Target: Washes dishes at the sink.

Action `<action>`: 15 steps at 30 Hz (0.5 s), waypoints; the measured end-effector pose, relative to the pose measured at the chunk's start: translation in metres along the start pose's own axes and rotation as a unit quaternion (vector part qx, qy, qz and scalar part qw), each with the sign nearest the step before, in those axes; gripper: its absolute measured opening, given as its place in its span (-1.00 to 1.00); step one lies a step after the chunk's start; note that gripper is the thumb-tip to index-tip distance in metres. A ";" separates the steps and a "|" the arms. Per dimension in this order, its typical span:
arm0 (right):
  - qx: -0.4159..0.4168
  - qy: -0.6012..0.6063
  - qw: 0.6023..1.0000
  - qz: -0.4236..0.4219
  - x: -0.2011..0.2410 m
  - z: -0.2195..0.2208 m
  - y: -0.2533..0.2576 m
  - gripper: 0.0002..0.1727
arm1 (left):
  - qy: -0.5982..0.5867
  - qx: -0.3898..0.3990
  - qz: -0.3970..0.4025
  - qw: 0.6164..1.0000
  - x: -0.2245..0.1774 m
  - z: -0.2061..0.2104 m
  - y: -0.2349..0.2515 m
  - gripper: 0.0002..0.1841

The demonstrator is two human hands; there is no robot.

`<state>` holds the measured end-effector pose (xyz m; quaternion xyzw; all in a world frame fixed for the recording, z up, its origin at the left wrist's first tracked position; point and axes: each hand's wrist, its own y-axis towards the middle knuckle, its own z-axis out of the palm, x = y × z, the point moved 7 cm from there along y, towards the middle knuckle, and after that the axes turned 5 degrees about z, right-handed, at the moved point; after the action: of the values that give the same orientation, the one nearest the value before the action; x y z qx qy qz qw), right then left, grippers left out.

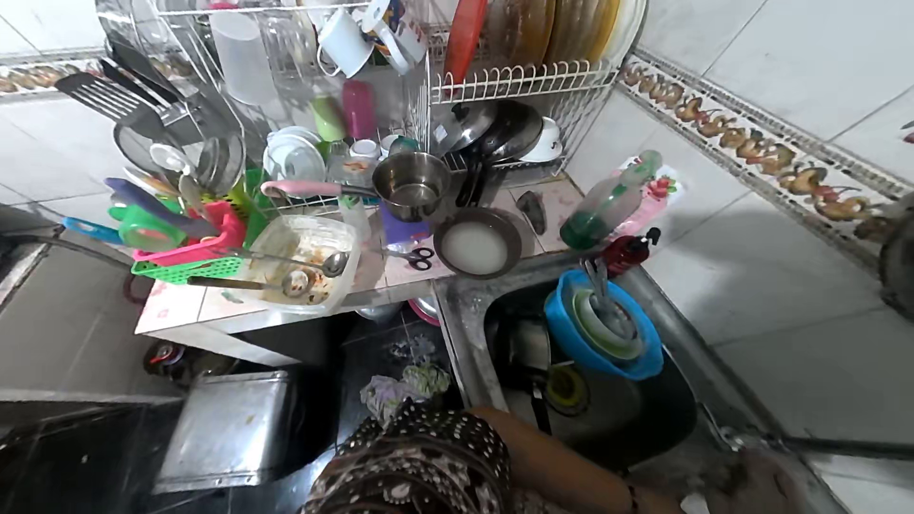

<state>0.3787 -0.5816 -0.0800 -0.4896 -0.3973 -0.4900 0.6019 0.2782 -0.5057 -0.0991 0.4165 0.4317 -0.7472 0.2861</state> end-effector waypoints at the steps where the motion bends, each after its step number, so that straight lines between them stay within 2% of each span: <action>1: -0.030 -0.057 0.998 -0.023 0.001 -0.002 0.001 -0.82 | -0.014 0.001 -0.010 1.000 0.002 0.001 0.002 -0.42; 3: -0.023 -0.133 0.990 -0.029 0.009 0.002 -0.014 -0.80 | -0.012 -0.006 -0.017 1.000 0.000 -0.001 0.002 -0.42; 5: 0.005 -0.152 0.988 -0.019 0.015 0.000 -0.033 -0.73 | 0.031 -0.017 -0.006 0.999 -0.004 -0.006 0.001 -0.43; 7: -0.007 -0.169 0.986 -0.001 0.020 -0.009 -0.053 -0.79 | 0.050 -0.017 0.008 0.999 -0.007 -0.009 -0.003 -0.42; 9: -0.030 -0.217 0.972 0.086 0.019 -0.028 -0.074 -0.85 | 0.006 -0.016 -0.011 1.000 -0.007 -0.006 -0.005 -0.40; 11: -0.013 -0.306 0.934 0.186 0.016 -0.041 -0.091 -0.79 | -0.037 -0.025 -0.039 0.998 -0.007 -0.003 -0.006 -0.41; 12: -0.001 -0.383 0.897 0.222 0.016 -0.044 -0.096 -0.74 | -0.045 -0.027 -0.049 0.997 -0.008 -0.002 -0.006 -0.42; 14: 0.002 -0.524 0.813 0.252 0.017 -0.048 -0.100 -0.64 | -0.043 -0.021 -0.053 0.997 -0.006 0.000 -0.003 -0.41; 15: -0.017 -0.547 0.799 0.249 0.016 -0.047 -0.101 -0.58 | -0.036 -0.016 -0.054 0.998 -0.002 0.003 -0.002 -0.41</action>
<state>0.2830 -0.6350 -0.0543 -0.7685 -0.5166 0.0191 0.3771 0.2768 -0.5077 -0.0958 0.3611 0.4549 -0.7689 0.2673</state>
